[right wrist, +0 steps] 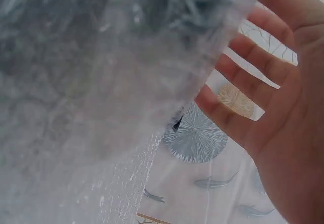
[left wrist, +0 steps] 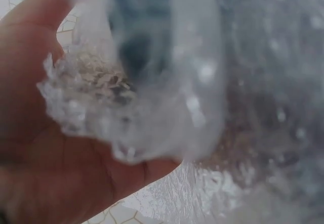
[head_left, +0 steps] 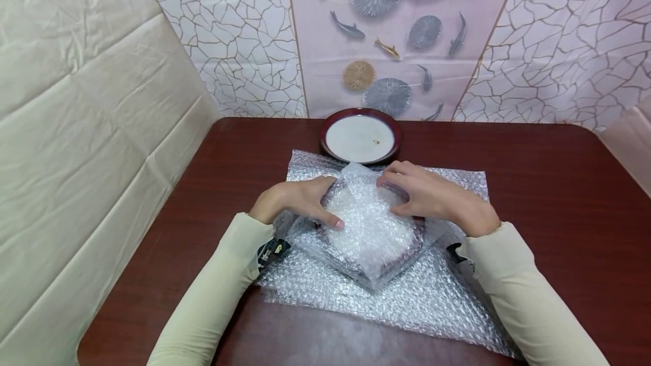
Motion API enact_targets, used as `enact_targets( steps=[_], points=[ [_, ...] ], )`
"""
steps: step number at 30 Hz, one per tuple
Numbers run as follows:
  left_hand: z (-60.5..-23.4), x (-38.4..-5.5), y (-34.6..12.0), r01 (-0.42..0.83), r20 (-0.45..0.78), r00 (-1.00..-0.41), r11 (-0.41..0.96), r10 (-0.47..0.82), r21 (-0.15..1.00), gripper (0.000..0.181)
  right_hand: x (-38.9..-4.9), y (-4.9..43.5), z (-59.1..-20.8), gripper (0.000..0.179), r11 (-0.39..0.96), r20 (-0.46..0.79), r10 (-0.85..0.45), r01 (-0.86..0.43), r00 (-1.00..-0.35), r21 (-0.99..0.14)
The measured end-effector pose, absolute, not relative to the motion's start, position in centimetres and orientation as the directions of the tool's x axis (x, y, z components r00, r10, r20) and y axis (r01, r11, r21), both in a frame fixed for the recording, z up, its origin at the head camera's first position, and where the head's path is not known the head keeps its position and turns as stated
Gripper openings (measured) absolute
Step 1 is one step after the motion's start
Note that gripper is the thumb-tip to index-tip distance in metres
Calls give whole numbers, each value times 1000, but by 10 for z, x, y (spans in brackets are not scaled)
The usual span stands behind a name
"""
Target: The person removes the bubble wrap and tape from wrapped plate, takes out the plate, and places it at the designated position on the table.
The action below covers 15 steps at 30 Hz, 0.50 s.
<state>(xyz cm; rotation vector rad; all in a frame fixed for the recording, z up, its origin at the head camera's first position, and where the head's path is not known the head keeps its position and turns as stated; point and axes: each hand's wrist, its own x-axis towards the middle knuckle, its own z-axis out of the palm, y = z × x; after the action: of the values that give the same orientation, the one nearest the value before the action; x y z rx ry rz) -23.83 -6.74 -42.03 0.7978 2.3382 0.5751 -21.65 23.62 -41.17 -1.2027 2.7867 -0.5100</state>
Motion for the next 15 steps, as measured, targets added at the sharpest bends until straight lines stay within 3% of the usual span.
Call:
enact_targets(
  steps=[9, 15],
  points=[
    [-419, -235, -62, 355, -424, -680, 775, 598, 523, 124, -216, 239, -406, 28, 621, 70, -737, -715, -672, -323],
    [-411, -225, -55, 340, -442, -713, 820, 544, 460, 119, -215, 241, -403, 24, 609, 66, -749, -724, -660, -323]
  ],
)
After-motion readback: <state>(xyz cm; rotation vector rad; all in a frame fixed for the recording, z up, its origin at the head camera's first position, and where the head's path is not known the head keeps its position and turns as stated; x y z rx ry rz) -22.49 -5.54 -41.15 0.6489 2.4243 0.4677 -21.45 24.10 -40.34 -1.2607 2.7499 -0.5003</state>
